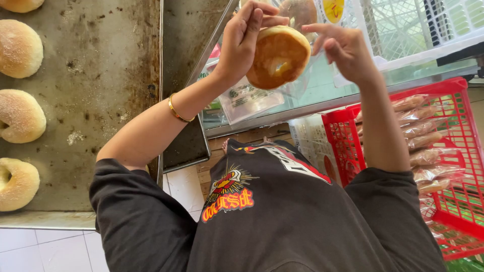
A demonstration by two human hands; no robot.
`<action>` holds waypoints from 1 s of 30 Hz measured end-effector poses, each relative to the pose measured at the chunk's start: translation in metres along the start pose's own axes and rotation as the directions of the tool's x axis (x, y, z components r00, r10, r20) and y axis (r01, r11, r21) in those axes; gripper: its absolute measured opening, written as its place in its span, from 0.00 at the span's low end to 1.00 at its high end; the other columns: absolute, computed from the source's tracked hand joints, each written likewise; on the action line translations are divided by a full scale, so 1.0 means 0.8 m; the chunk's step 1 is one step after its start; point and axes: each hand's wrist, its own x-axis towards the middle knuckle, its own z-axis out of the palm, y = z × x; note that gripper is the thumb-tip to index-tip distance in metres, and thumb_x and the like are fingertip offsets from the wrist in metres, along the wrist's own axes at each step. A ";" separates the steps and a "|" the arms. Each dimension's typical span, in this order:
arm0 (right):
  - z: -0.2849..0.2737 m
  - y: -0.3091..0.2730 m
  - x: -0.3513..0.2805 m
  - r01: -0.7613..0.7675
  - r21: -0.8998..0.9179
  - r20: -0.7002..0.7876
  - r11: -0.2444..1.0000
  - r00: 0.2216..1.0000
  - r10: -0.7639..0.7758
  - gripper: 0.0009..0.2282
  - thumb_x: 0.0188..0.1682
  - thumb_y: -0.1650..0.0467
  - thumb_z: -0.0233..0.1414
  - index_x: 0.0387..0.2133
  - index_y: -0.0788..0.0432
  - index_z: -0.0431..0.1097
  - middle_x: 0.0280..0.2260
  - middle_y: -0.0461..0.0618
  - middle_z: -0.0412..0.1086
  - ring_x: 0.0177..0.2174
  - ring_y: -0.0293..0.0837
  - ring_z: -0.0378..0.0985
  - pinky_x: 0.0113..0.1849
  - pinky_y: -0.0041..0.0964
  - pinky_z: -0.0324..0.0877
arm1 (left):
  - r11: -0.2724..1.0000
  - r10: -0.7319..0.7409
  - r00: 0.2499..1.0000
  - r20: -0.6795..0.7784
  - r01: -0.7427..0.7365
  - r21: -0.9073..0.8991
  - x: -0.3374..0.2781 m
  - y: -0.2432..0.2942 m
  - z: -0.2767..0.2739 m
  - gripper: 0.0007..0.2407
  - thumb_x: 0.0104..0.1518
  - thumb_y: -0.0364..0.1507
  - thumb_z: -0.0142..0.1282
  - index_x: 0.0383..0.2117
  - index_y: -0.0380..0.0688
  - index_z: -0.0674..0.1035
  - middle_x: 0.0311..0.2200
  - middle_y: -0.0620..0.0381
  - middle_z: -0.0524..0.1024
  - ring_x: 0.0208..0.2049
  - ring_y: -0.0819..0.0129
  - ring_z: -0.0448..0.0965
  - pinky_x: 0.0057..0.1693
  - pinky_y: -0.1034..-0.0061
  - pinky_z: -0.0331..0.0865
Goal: Placing pastries into plastic bags and organizing them into a red plastic crate.
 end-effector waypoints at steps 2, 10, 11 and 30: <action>0.014 -0.006 -0.001 -0.021 0.089 0.056 0.996 0.998 0.016 0.26 0.62 0.53 0.40 0.43 0.64 0.74 0.22 0.45 0.68 0.18 0.32 0.60 0.39 0.32 0.60 | 0.999 -0.017 1.000 0.019 0.017 -0.032 -0.002 -0.006 0.001 0.14 0.76 0.36 0.36 0.47 0.39 0.73 0.44 0.49 0.86 0.49 0.70 0.86 0.59 0.77 0.76; 0.004 -0.030 -0.016 -0.047 0.389 -0.099 0.920 0.991 0.092 0.14 0.70 0.71 0.44 0.63 0.67 0.67 0.30 0.52 0.71 0.22 0.36 0.71 0.24 0.29 0.68 | 0.967 -0.113 0.986 0.121 0.137 -0.214 -0.008 -0.033 0.003 0.21 0.74 0.41 0.41 0.63 0.38 0.67 0.53 0.44 0.81 0.57 0.61 0.83 0.64 0.74 0.77; -0.001 -0.032 -0.019 -0.047 0.390 -0.100 0.919 0.991 0.093 0.14 0.70 0.71 0.44 0.63 0.67 0.67 0.30 0.52 0.71 0.22 0.36 0.71 0.24 0.29 0.68 | 0.967 -0.114 0.986 0.121 0.138 -0.214 -0.009 -0.033 0.002 0.21 0.74 0.41 0.41 0.63 0.38 0.67 0.53 0.44 0.81 0.57 0.61 0.83 0.64 0.74 0.77; -0.071 -0.027 -0.078 -0.206 0.587 0.117 0.783 0.979 0.169 0.10 0.58 0.84 0.45 0.47 0.75 0.73 0.32 0.65 0.75 0.25 0.46 0.81 0.28 0.34 0.77 | 0.909 -0.238 0.706 0.668 0.405 -0.104 0.006 0.048 -0.001 0.21 0.69 0.15 0.38 0.67 0.49 0.67 0.66 0.58 0.69 0.66 0.68 0.70 0.66 0.68 0.70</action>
